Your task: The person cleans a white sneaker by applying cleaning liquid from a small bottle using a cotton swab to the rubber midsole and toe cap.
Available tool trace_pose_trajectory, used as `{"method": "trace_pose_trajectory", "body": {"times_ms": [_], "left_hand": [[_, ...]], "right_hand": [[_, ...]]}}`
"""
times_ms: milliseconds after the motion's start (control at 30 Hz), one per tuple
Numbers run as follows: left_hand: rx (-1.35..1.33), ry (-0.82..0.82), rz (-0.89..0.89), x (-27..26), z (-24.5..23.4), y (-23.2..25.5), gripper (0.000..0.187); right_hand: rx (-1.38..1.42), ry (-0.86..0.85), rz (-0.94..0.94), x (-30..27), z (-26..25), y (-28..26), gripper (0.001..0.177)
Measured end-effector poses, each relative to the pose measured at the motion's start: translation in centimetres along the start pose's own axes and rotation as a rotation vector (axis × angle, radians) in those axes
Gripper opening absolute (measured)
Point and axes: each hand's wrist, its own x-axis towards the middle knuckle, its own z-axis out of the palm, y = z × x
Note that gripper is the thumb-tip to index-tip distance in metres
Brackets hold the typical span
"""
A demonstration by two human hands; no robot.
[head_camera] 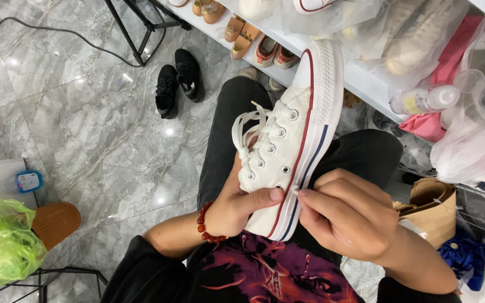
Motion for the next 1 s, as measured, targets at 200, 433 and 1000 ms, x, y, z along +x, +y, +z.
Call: {"method": "trace_pose_trajectory", "body": {"times_ms": [200,433,1000], "left_hand": [[-0.039,0.003,-0.02,0.0,0.2,-0.2,0.097],[-0.046,0.007,-0.027,0.0,0.5,-0.1,0.095],[-0.067,0.026,-0.042,0.5,0.0,-0.9,0.091]], "right_hand": [[0.026,0.021,-0.01,-0.3,0.3,0.4,0.02],[0.097,0.057,0.05,-0.3,0.4,0.7,0.02],[0.115,-0.015,0.037,-0.8,0.5,1.5,0.023]]}}
